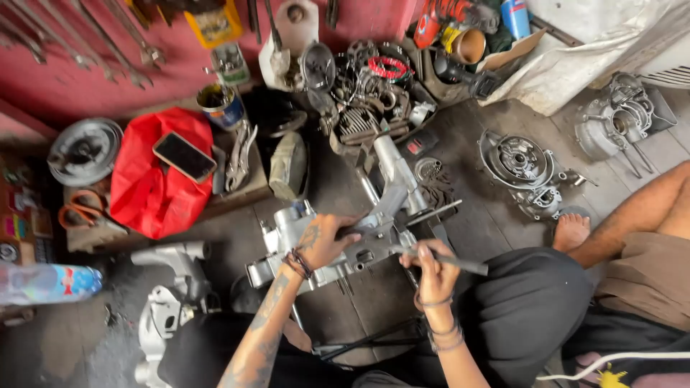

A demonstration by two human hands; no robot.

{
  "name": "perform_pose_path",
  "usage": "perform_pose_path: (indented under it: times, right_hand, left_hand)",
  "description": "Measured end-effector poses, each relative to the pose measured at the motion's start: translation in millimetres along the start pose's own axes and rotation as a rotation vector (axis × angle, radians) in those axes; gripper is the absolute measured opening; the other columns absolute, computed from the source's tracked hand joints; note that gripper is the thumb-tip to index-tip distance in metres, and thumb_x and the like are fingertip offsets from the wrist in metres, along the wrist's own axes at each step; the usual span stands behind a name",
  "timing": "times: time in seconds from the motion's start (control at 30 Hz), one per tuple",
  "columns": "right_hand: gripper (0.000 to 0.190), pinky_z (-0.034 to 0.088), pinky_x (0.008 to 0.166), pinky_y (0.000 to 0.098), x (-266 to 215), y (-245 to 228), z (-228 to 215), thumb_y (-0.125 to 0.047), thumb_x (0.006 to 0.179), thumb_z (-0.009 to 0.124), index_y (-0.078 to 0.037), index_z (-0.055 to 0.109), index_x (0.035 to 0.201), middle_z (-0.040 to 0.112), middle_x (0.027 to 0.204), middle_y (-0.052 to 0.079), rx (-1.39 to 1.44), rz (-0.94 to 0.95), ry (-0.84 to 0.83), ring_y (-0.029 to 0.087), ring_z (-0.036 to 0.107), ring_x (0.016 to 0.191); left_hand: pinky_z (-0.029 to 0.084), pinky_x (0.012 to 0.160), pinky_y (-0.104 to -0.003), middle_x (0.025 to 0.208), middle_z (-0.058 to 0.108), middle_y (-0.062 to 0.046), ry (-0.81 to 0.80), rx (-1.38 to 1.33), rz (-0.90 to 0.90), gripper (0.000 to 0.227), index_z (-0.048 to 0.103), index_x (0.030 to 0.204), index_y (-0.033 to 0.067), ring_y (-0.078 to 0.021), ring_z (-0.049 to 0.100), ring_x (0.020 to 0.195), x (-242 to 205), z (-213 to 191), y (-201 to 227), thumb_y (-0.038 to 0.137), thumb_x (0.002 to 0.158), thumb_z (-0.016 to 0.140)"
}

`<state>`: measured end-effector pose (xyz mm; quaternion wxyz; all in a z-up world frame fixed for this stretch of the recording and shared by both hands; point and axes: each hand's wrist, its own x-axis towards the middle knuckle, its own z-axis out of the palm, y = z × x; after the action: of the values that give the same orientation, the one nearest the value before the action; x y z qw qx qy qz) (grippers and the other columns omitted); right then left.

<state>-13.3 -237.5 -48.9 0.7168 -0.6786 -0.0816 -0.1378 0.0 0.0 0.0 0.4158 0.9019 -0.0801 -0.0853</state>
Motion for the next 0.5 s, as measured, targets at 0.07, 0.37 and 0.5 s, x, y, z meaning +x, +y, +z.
perform_pose_path:
  times: [0.07, 0.37, 0.5]
  right_hand:
    - [0.028, 0.063, 0.059, 0.0358, -15, -7, -4, -0.019, 0.102, 0.056, 0.004, 0.064, 0.089, 0.065, 0.06, 0.016, 0.025, -0.008, -0.037, 0.022, 0.069, 0.055]
    - [0.027, 0.062, 0.056, 0.0327, -16, -2, 1, -0.015, 0.1, 0.06, 0.007, 0.066, 0.086, 0.063, 0.055, 0.015, -0.02, -0.067, 0.047, 0.018, 0.068, 0.05]
    - [0.026, 0.06, 0.054, 0.0343, -8, -9, -4, -0.011, 0.102, 0.055, 0.007, 0.064, 0.084, 0.062, 0.056, 0.016, -0.087, -0.076, 0.007, 0.02, 0.066, 0.05]
  left_hand:
    - [0.05, 0.068, -0.033, 0.094, 0.078, -0.005, 0.041, 0.019, 0.042, 0.041, 0.069, 0.128, 0.0147, -0.0193, 0.061, 0.075, 7, 16, -21, 0.031, 0.091, 0.071]
    - [0.058, 0.091, -0.046, 0.115, 0.076, -0.013, 0.053, 0.053, 0.045, 0.041, 0.071, 0.125, 0.0066, -0.0352, 0.071, 0.108, 5, 8, -8, 0.032, 0.092, 0.069]
    - [0.058, 0.094, -0.044, 0.118, 0.076, -0.01, 0.05, 0.063, 0.03, 0.046, 0.067, 0.132, 0.0121, -0.0322, 0.071, 0.112, 11, 21, -17, 0.034, 0.092, 0.069]
